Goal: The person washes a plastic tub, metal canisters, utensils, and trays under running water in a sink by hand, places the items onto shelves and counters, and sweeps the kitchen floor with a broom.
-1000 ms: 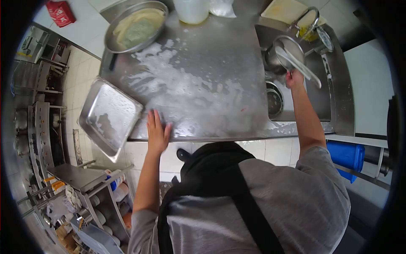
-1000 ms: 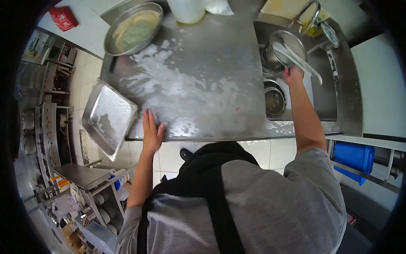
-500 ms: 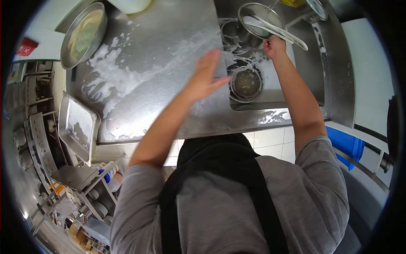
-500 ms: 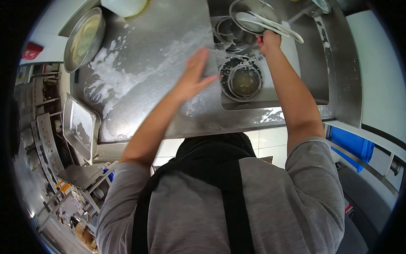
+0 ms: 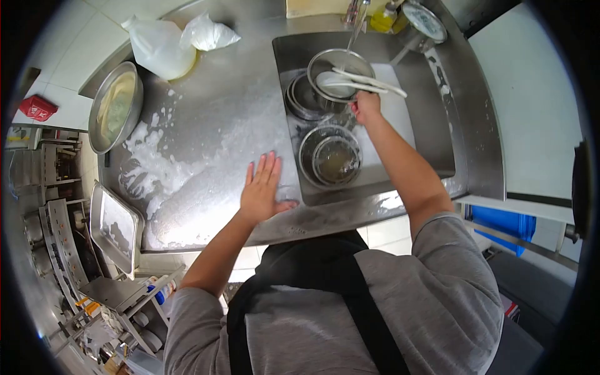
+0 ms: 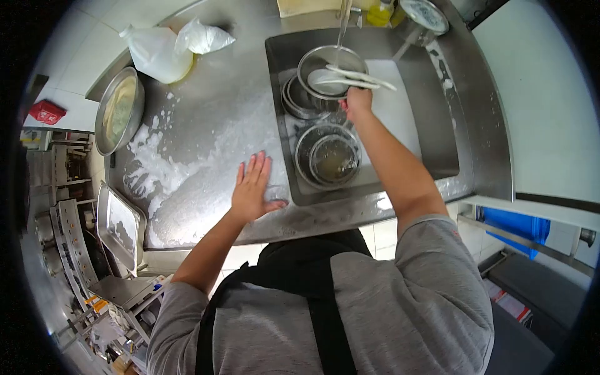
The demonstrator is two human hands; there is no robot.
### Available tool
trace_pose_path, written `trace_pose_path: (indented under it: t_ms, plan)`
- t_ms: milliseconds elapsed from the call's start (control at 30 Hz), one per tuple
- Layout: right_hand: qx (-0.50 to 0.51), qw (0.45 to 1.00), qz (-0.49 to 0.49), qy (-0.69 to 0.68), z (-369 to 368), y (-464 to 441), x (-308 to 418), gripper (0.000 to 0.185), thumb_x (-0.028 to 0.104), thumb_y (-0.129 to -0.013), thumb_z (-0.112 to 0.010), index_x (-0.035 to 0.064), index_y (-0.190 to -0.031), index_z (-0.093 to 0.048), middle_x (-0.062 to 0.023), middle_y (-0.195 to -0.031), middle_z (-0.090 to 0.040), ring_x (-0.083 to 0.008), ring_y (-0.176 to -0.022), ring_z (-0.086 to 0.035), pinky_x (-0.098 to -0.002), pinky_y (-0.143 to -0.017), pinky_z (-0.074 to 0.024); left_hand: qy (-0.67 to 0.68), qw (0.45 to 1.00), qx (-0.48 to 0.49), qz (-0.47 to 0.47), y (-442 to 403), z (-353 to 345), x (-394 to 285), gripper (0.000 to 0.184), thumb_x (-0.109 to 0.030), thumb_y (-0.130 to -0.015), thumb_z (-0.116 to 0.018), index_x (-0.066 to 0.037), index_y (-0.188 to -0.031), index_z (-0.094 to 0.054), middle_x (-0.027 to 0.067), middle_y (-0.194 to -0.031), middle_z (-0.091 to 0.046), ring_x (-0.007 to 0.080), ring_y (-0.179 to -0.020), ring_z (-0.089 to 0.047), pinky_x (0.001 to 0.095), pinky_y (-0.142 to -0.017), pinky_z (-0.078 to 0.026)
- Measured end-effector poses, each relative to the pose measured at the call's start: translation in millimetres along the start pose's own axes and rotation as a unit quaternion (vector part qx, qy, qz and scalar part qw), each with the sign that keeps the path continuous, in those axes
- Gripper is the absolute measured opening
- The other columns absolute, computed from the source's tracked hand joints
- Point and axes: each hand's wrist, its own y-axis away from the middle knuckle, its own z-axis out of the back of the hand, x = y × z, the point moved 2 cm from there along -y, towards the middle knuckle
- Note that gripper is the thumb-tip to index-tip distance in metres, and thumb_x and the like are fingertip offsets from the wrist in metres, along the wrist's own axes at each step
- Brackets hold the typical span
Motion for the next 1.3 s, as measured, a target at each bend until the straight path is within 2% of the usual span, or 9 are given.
trace_pose_path:
  t_ms: [100, 167, 267, 367, 433, 633, 767, 833, 1300]
  plan:
    - [0.026, 0.999, 0.027, 0.001, -2.5, -4.1, 4.8, 0.007, 0.006, -0.08, -0.045, 0.0033, -0.087, -0.048, -0.01, -0.061, -0.051, -0.0159, -0.041, -0.049, -0.0243, -0.031, -0.036, 0.015, 0.997, -0.078, 0.023, -72.4, -9.3, -9.6, 0.101, -0.041, -0.066, -0.074, -0.001, -0.14, -0.018, 0.0198, -0.145, -0.02, 0.0335, -0.134, -0.021, 0.0461, -0.108, -0.016]
    - [0.061, 0.997, 0.042, 0.014, 0.4, -13.1, 7.2, 0.011, 0.005, -0.08, -0.046, 0.0037, -0.09, -0.049, -0.0094, -0.062, -0.052, -0.0154, -0.041, -0.049, -0.024, -0.031, -0.0356, 0.236, 0.952, -0.195, 0.024, -129.0, -2.9, -6.7, 0.082, -0.029, -0.075, -0.068, -0.002, -0.138, -0.023, 0.0184, -0.143, -0.025, 0.0342, -0.131, -0.027, 0.0405, -0.107, -0.024]
    - [0.119, 0.989, 0.065, 0.062, 3.1, -31.3, 19.0, 0.021, 0.007, -0.083, -0.046, 0.0056, -0.104, -0.049, -0.0089, -0.064, -0.054, -0.0137, -0.04, -0.048, -0.024, -0.031, -0.0347, 0.165, 0.952, -0.253, -0.057, -217.3, 49.1, -38.1, 0.069, -0.015, -0.077, -0.063, -0.003, -0.136, -0.03, 0.0178, -0.14, -0.03, 0.0373, -0.128, -0.031, 0.0378, -0.103, -0.031]
    - [0.174, 0.981, 0.076, 0.045, 1.3, -35.7, 36.4, 0.031, 0.007, -0.086, -0.045, 0.0078, -0.117, -0.049, -0.0077, -0.069, -0.056, -0.0134, -0.043, -0.05, -0.0268, -0.033, -0.0372, 0.121, 0.949, -0.238, -0.17, -291.0, 67.4, -73.2, 0.062, -0.006, -0.076, -0.059, -0.008, -0.133, -0.035, 0.0192, -0.128, -0.043, 0.036, -0.12, -0.041, 0.039, -0.098, -0.037]
    - [0.206, 0.973, 0.046, 0.092, -0.4, -43.3, 47.8, 0.03, 0.007, -0.086, -0.045, 0.007, -0.117, -0.048, -0.0085, -0.07, -0.056, -0.0144, -0.045, -0.052, -0.0278, -0.034, -0.0385, 0.166, 0.972, -0.042, -0.163, -333.7, 61.1, -78.6, 0.056, -0.003, -0.073, -0.058, -0.01, -0.127, -0.044, 0.0187, -0.115, -0.051, 0.0353, -0.106, -0.051, 0.0416, -0.09, -0.041]
    - [0.23, 0.961, 0.061, 0.138, -0.3, -50.0, 48.1, 0.028, 0.007, -0.087, -0.043, 0.0061, -0.114, -0.047, -0.0102, -0.072, -0.056, -0.0155, -0.042, -0.051, -0.0277, -0.033, -0.0374, 0.091, 0.989, -0.037, -0.111, -378.3, 46.8, -64.1, 0.034, -0.017, -0.076, -0.063, -0.007, -0.108, -0.059, 0.0149, -0.093, -0.056, 0.0323, -0.09, -0.056, 0.0371, -0.081, -0.044]
    - [0.244, 0.962, 0.048, 0.117, 11.5, -48.5, 50.4, 0.051, 0.001, -0.082, -0.043, 0.0192, -0.13, -0.042, -0.0101, -0.08, -0.058, -0.0147, -0.043, -0.05, -0.0269, -0.033, -0.0382, 0.204, 0.976, -0.037, -0.071, -379.4, 46.2, -52.2, 0.037, -0.033, -0.085, -0.059, -0.006, -0.109, -0.058, 0.0106, -0.094, -0.061, 0.0253, -0.087, -0.059, 0.0329, -0.081, -0.044]
    - [0.255, 0.958, 0.05, 0.12, 28.3, -37.1, 63.6, 0.053, 0.0, -0.081, -0.043, 0.02, -0.13, -0.041, -0.0093, -0.081, -0.058, -0.014, -0.044, -0.05, -0.0267, -0.033, -0.0387, 0.515, 0.855, -0.019, 0.051, -372.9, 62.6, -48.7, 0.036, -0.034, -0.089, -0.054, -0.006, -0.111, -0.057, 0.0089, -0.096, -0.062, 0.0188, -0.088, -0.058, 0.0308, -0.08, -0.045]
    - [0.237, 0.96, 0.027, 0.146, 109.5, -20.4, 32.0, 0.066, -0.004, -0.078, -0.042, 0.0206, -0.139, -0.032, -0.0054, -0.075, -0.056, -0.0092, -0.041, -0.042, -0.0239, -0.033, -0.0337, 0.718, 0.683, -0.031, 0.129, -367.0, 50.7, -56.2, 0.029, -0.034, -0.095, -0.042, -0.011, -0.109, -0.052, 0.0015, -0.073, -0.05, 0.0113, -0.059, -0.046, 0.0264, -0.055, -0.041]
